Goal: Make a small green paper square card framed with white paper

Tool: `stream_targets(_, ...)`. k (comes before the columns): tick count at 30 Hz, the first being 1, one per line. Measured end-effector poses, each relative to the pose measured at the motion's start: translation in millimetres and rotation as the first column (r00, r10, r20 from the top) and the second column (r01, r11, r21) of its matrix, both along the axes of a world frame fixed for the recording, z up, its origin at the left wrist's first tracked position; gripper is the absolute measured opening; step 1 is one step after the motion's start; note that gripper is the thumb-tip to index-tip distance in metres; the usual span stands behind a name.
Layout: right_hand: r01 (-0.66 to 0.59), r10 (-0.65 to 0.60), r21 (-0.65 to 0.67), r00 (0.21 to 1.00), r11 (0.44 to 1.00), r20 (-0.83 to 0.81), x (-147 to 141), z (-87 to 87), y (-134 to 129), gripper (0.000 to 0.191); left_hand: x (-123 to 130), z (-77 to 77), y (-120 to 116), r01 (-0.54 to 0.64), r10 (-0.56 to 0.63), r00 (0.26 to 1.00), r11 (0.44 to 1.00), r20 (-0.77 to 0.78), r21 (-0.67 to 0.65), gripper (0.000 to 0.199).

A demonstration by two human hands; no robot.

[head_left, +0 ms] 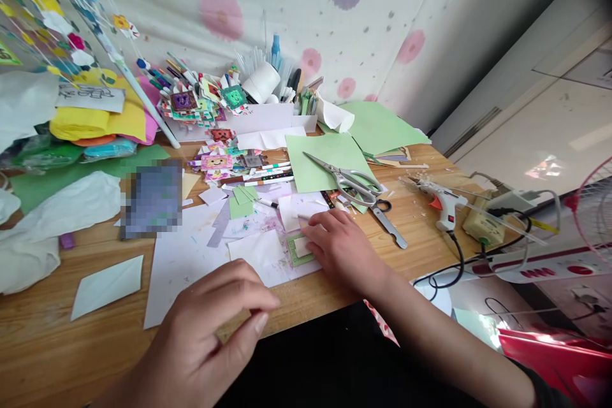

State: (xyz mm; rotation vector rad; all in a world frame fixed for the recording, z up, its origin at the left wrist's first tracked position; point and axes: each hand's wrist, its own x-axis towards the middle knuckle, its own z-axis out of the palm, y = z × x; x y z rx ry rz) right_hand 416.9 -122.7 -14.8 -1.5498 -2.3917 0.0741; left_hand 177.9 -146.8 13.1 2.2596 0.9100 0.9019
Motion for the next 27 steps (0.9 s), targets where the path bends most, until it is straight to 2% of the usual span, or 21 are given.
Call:
stream_targets(3, 0.002, 0.000, -0.051, 0.999, 0.999, 0.045, -1, 2.9, 1, 0.023, 6, 4.3, 9, 0.008, -0.007, 0.999, 1.000, -0.041, 0.014, 0.015)
stream_targets(8, -0.003, 0.006, -0.101, 1.000, 0.995, 0.028, 1, 9.8, 4, 0.016, 7, -11.7, 12, -0.129, 0.138, 0.985, 0.988, -0.105, 0.091, 0.010)
stream_targets(10, -0.017, 0.009, -0.130, 0.998, 0.991, -0.066, 3, 14.2, 3, 0.011, 9, -17.9, 13, -0.189, 0.197, 0.975, 0.979, -0.104, 0.081, 0.014)
stream_targets(12, -0.048, -0.004, -0.201, 0.967, 0.978, -0.253, 4, 19.5, 0, 0.008, 13, -20.3, 14, -0.261, 0.260, 0.962, 0.965, -0.087, 0.010, 0.025)
stream_targets(15, -0.165, -0.066, -0.332, 0.807, 0.929, -0.586, 3, 26.6, -8, 0.011, 21, -17.4, 13, -0.271, 0.266, 0.962, 0.935, -0.055, -0.230, 0.034)
stream_targets(18, -0.248, -0.130, -0.346, 0.612, 0.905, -0.780, -3, 27.9, -14, 0.013, 29, -13.1, 10, -0.168, 0.188, 0.982, 0.868, -0.004, -0.467, 0.018)
stream_targets(19, -0.263, -0.156, -0.347, 0.547, 0.900, -0.822, -5, 26.6, -16, 0.015, 31, -12.7, 8, -0.145, 0.181, 0.983, 0.843, 0.019, -0.518, 0.021)
stream_targets(23, -0.354, -0.318, -0.411, 0.294, 0.840, -0.902, -16, 15.9, -21, 0.030, 32, -16.4, 4, -0.115, 0.262, 0.955, 0.765, 0.143, -0.633, 0.028)
stream_targets(25, -0.349, -0.399, -0.459, 0.234, 0.817, -0.887, -19, 10.7, -23, 0.034, 31, -18.6, 3, -0.095, 0.292, 0.937, 0.737, 0.189, -0.669, 0.027)
stream_targets(27, -0.335, -0.441, -0.495, 0.229, 0.802, -0.868, -21, 7.8, -25, 0.037, 31, -19.8, 2, -0.053, 0.289, 0.930, 0.716, 0.226, -0.696, 0.026)
